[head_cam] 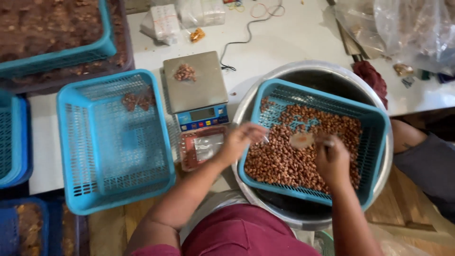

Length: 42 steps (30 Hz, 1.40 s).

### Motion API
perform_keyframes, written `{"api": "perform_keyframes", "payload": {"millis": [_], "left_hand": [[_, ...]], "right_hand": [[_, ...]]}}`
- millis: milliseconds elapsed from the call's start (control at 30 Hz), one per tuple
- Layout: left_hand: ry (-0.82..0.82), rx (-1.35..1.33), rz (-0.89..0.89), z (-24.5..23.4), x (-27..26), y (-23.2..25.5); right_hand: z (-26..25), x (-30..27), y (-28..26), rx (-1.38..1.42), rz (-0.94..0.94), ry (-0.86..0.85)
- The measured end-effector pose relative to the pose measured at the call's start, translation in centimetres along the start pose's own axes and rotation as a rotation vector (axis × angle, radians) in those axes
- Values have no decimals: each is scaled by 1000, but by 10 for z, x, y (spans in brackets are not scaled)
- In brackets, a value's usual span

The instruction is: Using a spoon to transfer peanuts from a large basket to a small container on a digital scale for precise weighing.

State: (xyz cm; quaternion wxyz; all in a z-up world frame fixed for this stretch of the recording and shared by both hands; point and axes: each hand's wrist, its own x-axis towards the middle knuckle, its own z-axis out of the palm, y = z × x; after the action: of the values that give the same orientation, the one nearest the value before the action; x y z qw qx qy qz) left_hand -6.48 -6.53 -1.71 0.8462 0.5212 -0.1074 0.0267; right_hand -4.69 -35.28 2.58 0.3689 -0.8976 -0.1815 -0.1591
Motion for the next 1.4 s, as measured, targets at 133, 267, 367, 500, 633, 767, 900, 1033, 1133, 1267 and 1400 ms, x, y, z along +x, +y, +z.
{"api": "perform_keyframes", "payload": {"millis": [133, 267, 367, 500, 633, 767, 900, 1033, 1133, 1267, 1400], "left_hand": [[462, 698, 186, -89, 14, 12], [387, 1503, 359, -165, 31, 15], [262, 1773, 182, -163, 59, 44], [374, 1483, 299, -187, 100, 20], [714, 1163, 220, -158, 117, -15], [605, 633, 546, -133, 115, -2], [685, 542, 571, -125, 117, 27], [660, 527, 555, -118, 104, 38], [656, 508, 531, -114, 95, 40], [661, 504, 497, -118, 84, 33], [623, 520, 216, -59, 42, 67]], "right_hand": [[13, -25, -8, 191, 425, -161], [19, -39, 10, 280, 592, -103], [15, -30, -6, 344, 619, -23], [-4, -18, -27, 431, 561, 49], [-16, -11, -35, 378, 487, 81], [-13, -10, -27, 368, 510, 71], [-6, -16, -16, 282, 565, 77], [-1, -32, -5, 297, 601, 45], [0, -38, -1, 287, 631, 49], [5, -47, 10, 302, 649, 43], [4, -57, 10, 225, 390, 101]]}}
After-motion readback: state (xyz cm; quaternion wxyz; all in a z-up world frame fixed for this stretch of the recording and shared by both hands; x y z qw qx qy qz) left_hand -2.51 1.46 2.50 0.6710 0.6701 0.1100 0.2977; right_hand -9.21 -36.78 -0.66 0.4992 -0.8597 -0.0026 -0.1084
